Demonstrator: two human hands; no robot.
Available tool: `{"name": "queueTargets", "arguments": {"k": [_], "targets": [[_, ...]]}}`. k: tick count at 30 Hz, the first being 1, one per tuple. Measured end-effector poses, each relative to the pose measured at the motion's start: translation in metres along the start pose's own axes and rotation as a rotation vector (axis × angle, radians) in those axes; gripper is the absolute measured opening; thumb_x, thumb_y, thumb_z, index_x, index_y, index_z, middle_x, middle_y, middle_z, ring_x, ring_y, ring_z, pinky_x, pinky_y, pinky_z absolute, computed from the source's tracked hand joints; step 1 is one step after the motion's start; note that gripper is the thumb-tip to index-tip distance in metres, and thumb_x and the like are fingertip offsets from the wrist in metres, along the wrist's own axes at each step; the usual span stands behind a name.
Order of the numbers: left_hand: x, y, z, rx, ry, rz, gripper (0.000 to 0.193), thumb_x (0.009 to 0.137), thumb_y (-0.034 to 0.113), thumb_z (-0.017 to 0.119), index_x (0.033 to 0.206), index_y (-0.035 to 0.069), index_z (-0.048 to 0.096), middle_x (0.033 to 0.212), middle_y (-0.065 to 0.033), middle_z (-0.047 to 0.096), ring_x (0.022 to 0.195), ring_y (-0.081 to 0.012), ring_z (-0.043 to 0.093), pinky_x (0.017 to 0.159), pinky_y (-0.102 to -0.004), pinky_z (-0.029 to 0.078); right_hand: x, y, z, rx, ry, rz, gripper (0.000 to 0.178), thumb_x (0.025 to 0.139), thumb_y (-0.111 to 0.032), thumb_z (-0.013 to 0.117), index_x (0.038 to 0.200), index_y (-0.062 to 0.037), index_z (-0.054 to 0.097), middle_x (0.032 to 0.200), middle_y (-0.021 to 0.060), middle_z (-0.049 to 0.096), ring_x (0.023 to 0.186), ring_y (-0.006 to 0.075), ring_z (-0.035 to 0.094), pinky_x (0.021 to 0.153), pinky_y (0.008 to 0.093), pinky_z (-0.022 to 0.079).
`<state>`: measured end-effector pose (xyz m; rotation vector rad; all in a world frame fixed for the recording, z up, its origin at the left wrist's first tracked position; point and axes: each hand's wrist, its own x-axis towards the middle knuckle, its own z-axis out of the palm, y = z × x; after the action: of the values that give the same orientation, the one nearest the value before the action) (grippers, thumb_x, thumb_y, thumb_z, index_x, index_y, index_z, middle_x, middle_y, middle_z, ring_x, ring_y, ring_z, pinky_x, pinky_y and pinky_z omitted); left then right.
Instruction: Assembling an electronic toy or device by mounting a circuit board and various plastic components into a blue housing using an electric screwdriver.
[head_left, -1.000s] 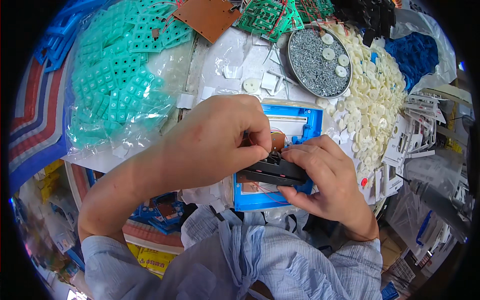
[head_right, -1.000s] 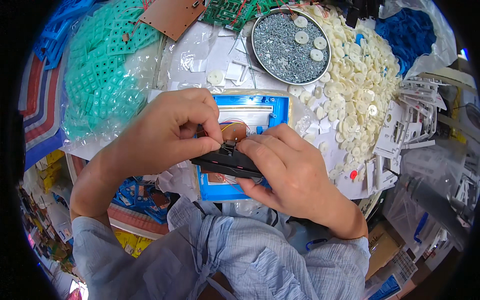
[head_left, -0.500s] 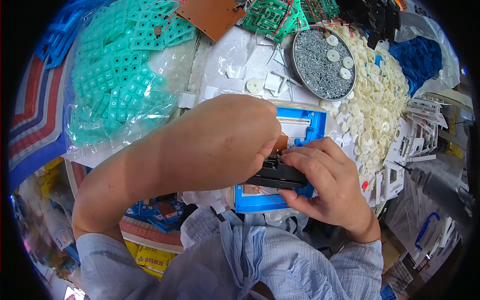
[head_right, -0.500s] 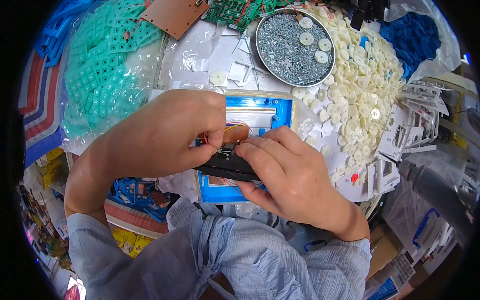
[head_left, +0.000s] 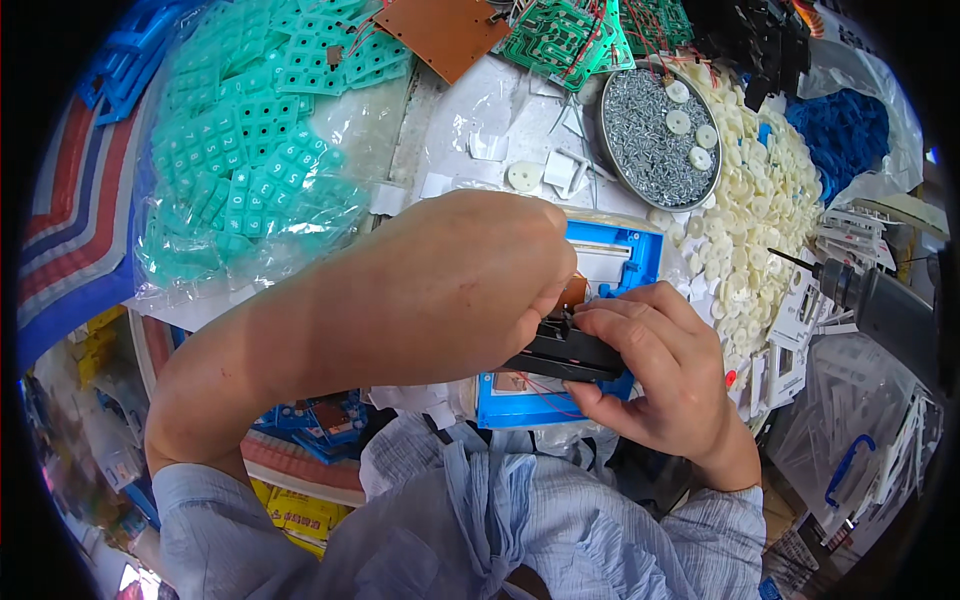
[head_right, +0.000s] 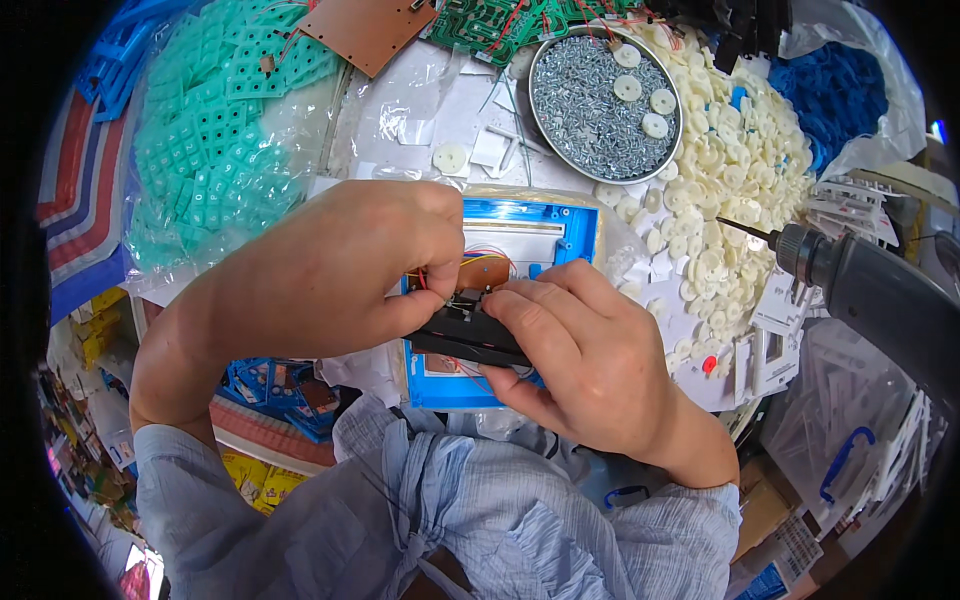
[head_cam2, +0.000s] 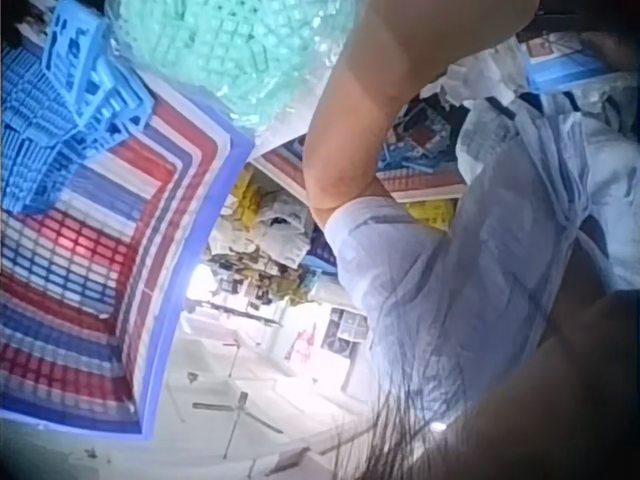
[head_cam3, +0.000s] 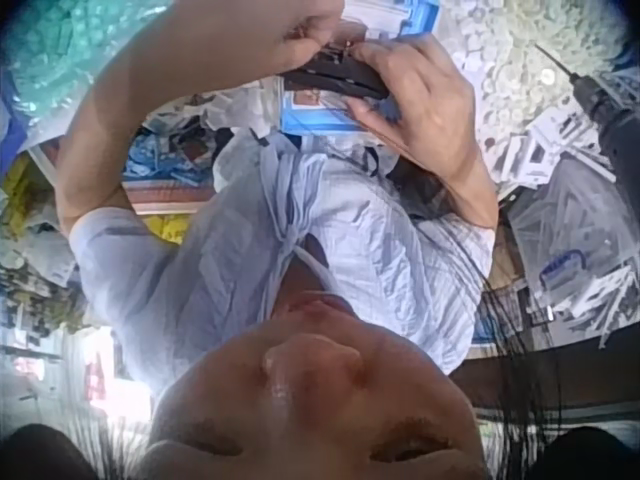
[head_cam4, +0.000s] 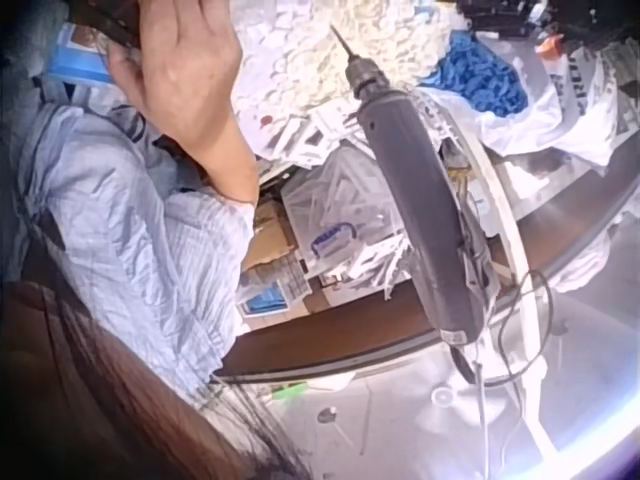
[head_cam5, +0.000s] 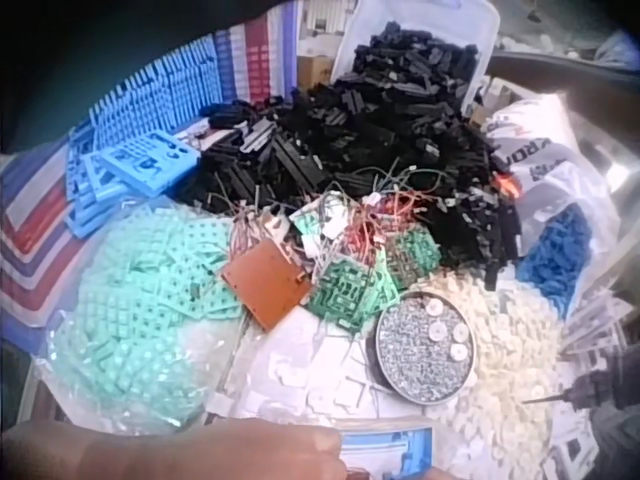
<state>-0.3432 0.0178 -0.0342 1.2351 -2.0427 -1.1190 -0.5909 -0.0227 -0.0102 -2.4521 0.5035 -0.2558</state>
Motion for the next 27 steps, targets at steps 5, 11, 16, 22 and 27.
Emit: {"name": "queueTargets", "arguments": {"k": [5,11,16,22,27], "targets": [[0.005,-0.001,-0.005,0.048,-0.103,0.061,0.013,0.085,0.007,0.067,0.078,0.002,0.057,0.084,-0.0138,0.059,0.079,-0.0366,0.061,0.07,-0.0449,0.049,0.001,-0.001,-0.001,-0.003,-0.007,0.01,0.051,0.072,-0.014,0.083,0.117,0.0017,0.065,0.103,0.0162,0.069,0.087,0.0344,0.066,0.073,0.0404,0.058],[0.005,0.006,-0.003,0.124,-0.005,0.124,0.013,0.09,0.007,0.064,0.081,-0.002,0.063,0.083,-0.0159,0.059,0.078,-0.0384,0.063,0.069,-0.0475,0.05,0.004,-0.002,0.0,-0.012,-0.009,0.005,0.05,0.072,-0.014,0.083,0.116,0.0009,0.065,0.102,0.0144,0.069,0.086,0.0329,0.066,0.071,0.039,0.058],[0.006,0.006,-0.004,0.151,0.007,0.165,0.013,0.091,0.008,0.063,0.084,-0.002,0.067,0.082,-0.0156,0.06,0.078,-0.0374,0.064,0.069,-0.0476,0.052,0.003,-0.001,0.0,-0.019,-0.01,0.004,0.05,0.071,-0.014,0.084,0.115,0.0007,0.065,0.102,0.0142,0.069,0.087,0.0327,0.066,0.07,0.0385,0.058],[0.007,0.015,-0.004,0.302,0.014,0.252,0.013,0.092,0.008,0.063,0.087,-0.002,0.068,0.082,-0.0134,0.06,0.071,-0.0334,0.065,0.061,-0.0438,0.052,0.005,-0.003,-0.001,-0.021,-0.018,-0.007,0.05,0.071,-0.015,0.085,0.114,0.0009,0.065,0.103,0.0144,0.069,0.087,0.0331,0.066,0.07,0.0384,0.058],[0.005,0.021,-0.007,0.341,-0.013,0.239,0.013,0.093,0.009,0.063,0.089,-0.002,0.068,0.083,-0.0122,0.059,0.071,-0.0306,0.066,0.06,-0.0415,0.052,0.004,-0.003,0.0,-0.012,-0.021,-0.006,0.05,0.071,-0.016,0.086,0.114,0.0009,0.065,0.103,0.0143,0.069,0.087,0.0328,0.066,0.07,0.0384,0.058]]}}
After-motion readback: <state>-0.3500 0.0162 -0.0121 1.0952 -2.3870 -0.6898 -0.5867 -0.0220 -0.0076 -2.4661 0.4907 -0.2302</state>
